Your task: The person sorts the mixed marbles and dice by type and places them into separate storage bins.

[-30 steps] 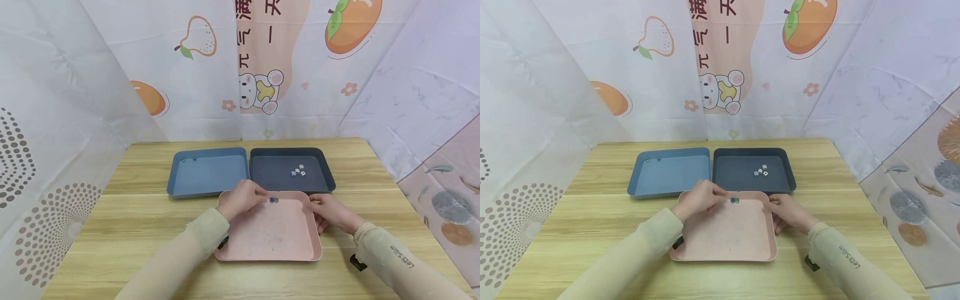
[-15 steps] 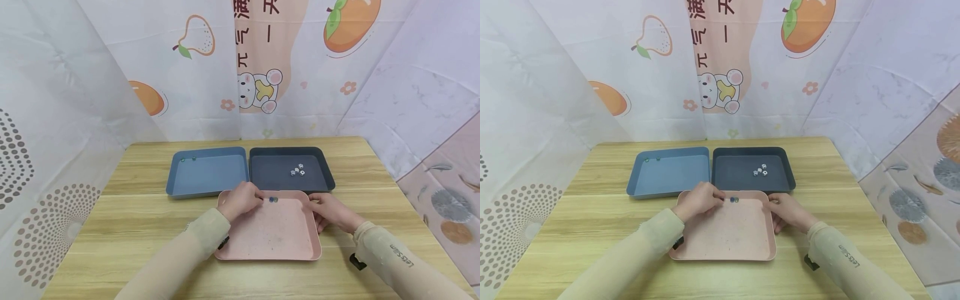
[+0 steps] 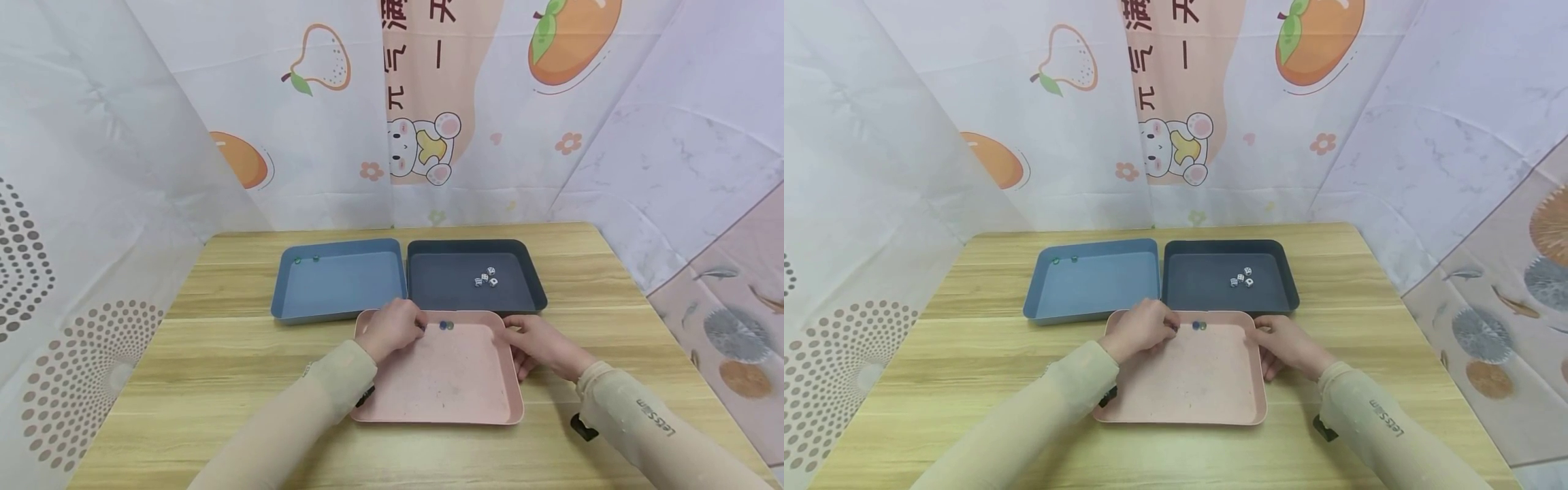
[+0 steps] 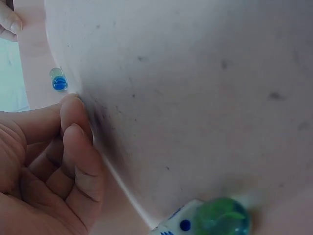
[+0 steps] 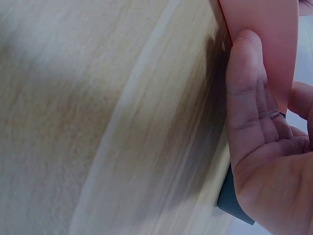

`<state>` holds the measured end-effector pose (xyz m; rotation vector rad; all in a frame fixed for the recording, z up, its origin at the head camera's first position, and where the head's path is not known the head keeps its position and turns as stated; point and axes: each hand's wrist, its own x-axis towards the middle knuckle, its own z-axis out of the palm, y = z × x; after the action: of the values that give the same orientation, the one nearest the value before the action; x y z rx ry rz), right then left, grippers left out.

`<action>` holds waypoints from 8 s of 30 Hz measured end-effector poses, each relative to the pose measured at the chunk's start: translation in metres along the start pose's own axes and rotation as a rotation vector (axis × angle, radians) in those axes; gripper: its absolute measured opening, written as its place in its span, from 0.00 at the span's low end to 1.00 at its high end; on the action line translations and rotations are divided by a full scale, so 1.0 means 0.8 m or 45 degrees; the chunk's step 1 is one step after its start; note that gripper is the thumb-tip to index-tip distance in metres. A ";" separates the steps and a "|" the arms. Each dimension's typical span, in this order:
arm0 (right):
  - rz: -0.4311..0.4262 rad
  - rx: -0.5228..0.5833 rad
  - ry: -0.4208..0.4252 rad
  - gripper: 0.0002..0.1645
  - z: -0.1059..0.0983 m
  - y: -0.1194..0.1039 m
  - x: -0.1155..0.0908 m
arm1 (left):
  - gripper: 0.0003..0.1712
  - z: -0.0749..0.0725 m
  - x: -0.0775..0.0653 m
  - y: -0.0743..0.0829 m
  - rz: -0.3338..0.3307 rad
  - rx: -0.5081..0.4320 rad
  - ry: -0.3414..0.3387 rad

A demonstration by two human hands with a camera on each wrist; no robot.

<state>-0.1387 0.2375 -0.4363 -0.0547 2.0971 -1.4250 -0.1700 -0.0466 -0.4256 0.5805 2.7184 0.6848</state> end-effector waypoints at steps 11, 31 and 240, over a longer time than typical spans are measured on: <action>-0.013 0.006 0.003 0.19 0.001 -0.002 0.000 | 0.11 -0.003 -0.003 -0.002 -0.021 -0.037 -0.015; 0.006 -0.019 0.024 0.21 0.001 -0.003 -0.002 | 0.12 -0.060 -0.016 -0.004 0.037 -0.301 0.024; 0.001 -0.075 -0.071 0.18 0.001 -0.018 -0.003 | 0.06 0.060 0.059 0.090 0.346 0.198 -0.099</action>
<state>-0.1407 0.2316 -0.4235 -0.1157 2.0929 -1.3452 -0.1717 0.0513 -0.4378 1.0060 2.6614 0.5008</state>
